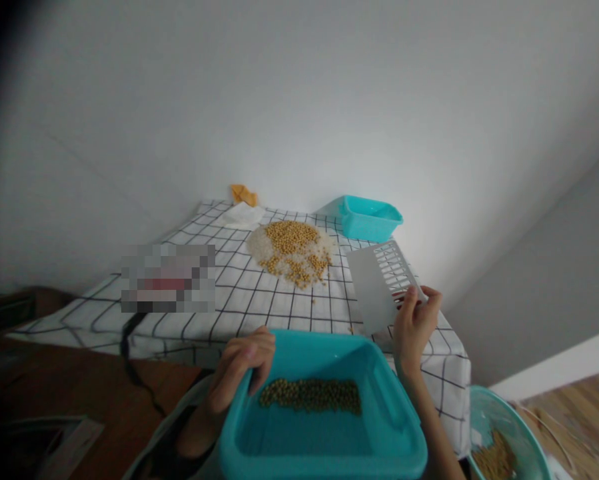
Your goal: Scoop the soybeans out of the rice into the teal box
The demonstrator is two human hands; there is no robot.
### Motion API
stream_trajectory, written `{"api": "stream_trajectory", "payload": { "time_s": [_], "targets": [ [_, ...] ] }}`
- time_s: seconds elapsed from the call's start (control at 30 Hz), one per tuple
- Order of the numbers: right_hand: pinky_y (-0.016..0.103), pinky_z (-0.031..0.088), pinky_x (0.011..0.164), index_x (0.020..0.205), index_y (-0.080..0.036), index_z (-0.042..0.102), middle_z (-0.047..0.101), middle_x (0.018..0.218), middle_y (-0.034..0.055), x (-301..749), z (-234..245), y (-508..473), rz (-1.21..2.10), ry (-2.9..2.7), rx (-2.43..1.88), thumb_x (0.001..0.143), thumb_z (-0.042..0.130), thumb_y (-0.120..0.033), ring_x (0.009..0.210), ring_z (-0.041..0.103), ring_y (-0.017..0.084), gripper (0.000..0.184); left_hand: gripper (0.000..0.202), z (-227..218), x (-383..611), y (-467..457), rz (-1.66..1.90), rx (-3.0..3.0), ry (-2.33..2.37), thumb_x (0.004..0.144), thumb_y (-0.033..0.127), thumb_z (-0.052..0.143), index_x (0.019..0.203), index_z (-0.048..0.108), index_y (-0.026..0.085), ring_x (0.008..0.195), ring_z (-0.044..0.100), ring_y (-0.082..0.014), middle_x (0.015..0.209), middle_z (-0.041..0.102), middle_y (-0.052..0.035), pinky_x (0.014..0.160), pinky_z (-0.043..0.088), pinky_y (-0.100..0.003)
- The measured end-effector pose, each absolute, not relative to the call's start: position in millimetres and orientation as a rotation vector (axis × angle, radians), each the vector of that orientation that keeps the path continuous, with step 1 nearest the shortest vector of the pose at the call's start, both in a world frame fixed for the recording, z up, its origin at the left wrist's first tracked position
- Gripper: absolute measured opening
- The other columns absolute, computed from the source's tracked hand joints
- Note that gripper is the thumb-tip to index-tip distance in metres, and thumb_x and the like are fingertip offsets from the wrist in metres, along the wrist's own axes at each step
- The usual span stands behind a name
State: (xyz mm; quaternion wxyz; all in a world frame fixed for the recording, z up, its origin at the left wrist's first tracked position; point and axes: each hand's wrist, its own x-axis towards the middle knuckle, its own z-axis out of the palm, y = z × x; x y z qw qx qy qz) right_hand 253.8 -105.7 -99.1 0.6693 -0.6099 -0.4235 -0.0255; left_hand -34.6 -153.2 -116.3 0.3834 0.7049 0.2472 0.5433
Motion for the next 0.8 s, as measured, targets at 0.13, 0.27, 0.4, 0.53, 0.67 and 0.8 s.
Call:
{"api": "stream_trajectory", "payload": {
  "time_s": [0.13, 0.27, 0.4, 0.53, 0.67, 0.8],
  "targets": [
    [0.030, 0.046, 0.067, 0.119, -0.022, 0.047, 0.068, 0.081, 0.0013, 255, -103, -120, 0.109, -0.971, -1.306, 0.094, 0.058, -0.054, 0.068, 0.060, 0.017, 0.041, 0.056, -114, -35, -154, 1.375, 1.797, 0.640, 0.102, 0.036, 0.022, 0.048, 0.031, 0.026, 0.049, 0.043, -0.0233, 0.042, 0.038, -0.0003, 0.072, 0.038, -0.046],
    [0.026, 0.045, 0.055, 0.127, -0.024, 0.052, 0.072, 0.084, 0.0003, 274, -105, -138, 0.328, -0.956, -1.330, 0.079, 0.075, -0.050, 0.060, 0.057, 0.015, 0.059, 0.059, -110, -37, -154, 1.362, 1.807, 0.621, 0.103, 0.040, 0.021, 0.047, 0.030, 0.026, 0.048, 0.043, -0.0228, 0.041, 0.038, 0.0003, 0.072, 0.038, -0.045],
    [0.027, 0.043, 0.042, 0.123, -0.022, 0.060, 0.073, 0.074, 0.0006, 304, -98, -141, 0.630, -0.996, -1.388, 0.063, 0.085, -0.048, 0.045, 0.056, 0.016, 0.070, 0.060, -111, -39, -151, 1.348, 1.811, 0.585, 0.104, 0.040, 0.020, 0.047, 0.032, 0.025, 0.048, 0.042, -0.0219, 0.042, 0.039, 0.0004, 0.070, 0.038, -0.044],
    [0.025, 0.035, 0.034, 0.101, -0.018, 0.069, 0.072, 0.064, 0.0041, 315, -86, -133, 0.692, -0.961, -1.540, 0.061, 0.083, -0.053, 0.036, 0.050, 0.014, 0.055, 0.058, -115, -40, -151, 1.340, 1.796, 0.600, 0.103, 0.039, 0.020, 0.048, 0.032, 0.024, 0.050, 0.043, -0.0228, 0.043, 0.039, -0.0005, 0.072, 0.038, -0.045],
    [0.022, 0.034, 0.033, 0.078, -0.019, 0.068, 0.068, 0.057, 0.0038, 309, -77, -124, 0.725, -0.931, -1.607, 0.054, 0.085, -0.054, 0.042, 0.056, 0.016, 0.046, 0.057, -116, -40, -152, 1.338, 1.781, 0.613, 0.104, 0.038, 0.022, 0.050, 0.034, 0.024, 0.050, 0.043, -0.0232, 0.044, 0.039, 0.0001, 0.075, 0.037, -0.047],
    [0.020, 0.034, 0.031, 0.076, -0.018, 0.065, 0.069, 0.058, 0.0043, 306, -76, -124, 0.754, -0.987, -1.444, 0.054, 0.089, -0.056, 0.040, 0.053, 0.012, 0.050, 0.057, -117, -40, -151, 1.362, 1.775, 0.585, 0.104, 0.037, 0.022, 0.050, 0.034, 0.024, 0.050, 0.042, -0.0229, 0.045, 0.037, 0.0009, 0.075, 0.037, -0.046]
  ]
}}
